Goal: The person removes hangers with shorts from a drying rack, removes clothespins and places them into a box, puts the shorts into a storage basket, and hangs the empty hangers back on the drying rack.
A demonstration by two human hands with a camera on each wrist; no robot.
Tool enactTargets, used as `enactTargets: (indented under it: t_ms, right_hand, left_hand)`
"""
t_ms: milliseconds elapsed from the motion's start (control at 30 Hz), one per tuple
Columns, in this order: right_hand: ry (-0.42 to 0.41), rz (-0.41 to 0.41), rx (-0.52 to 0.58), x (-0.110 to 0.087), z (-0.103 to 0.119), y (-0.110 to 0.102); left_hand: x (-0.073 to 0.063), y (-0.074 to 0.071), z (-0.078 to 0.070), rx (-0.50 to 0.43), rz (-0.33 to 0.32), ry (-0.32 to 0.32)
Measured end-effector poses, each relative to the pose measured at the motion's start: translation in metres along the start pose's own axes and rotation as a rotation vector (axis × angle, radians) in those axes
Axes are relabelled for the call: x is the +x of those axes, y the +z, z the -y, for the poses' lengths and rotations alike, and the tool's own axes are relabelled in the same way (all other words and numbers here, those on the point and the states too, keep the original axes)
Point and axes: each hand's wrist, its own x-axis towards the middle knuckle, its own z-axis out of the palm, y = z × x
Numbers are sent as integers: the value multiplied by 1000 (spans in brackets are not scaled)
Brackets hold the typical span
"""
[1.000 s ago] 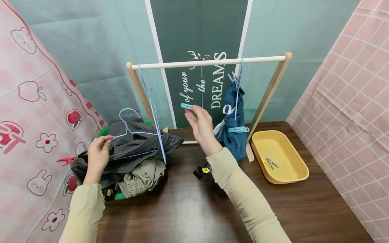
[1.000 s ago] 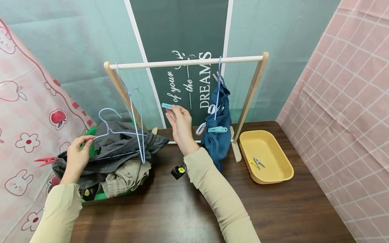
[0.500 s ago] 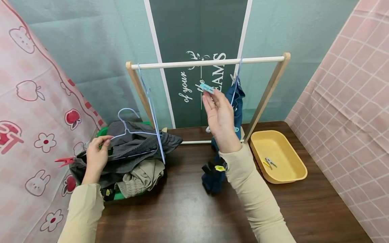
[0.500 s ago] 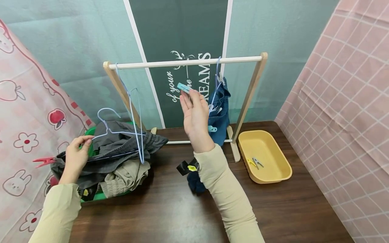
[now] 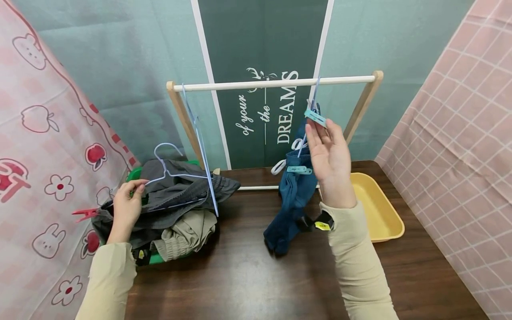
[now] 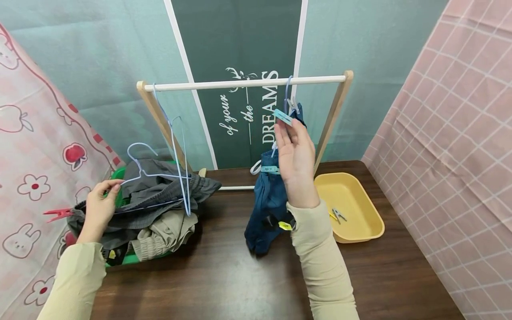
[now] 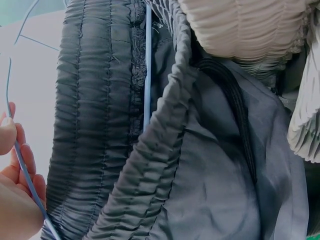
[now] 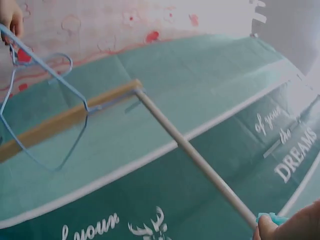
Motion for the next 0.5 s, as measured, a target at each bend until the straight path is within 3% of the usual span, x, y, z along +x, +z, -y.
enactTargets:
  t_ms: [233, 400, 500]
  right_hand:
    - [-18, -74, 140, 7, 28, -25]
    - [-17, -97, 246, 18, 58, -48]
    - [-18, -151, 310, 28, 78, -66]
  left_hand:
    - [-1, 2, 4, -12, -19, 7]
    - [-2, 1, 5, -10, -20, 11]
    - [-2, -1, 5, -11, -11, -5]
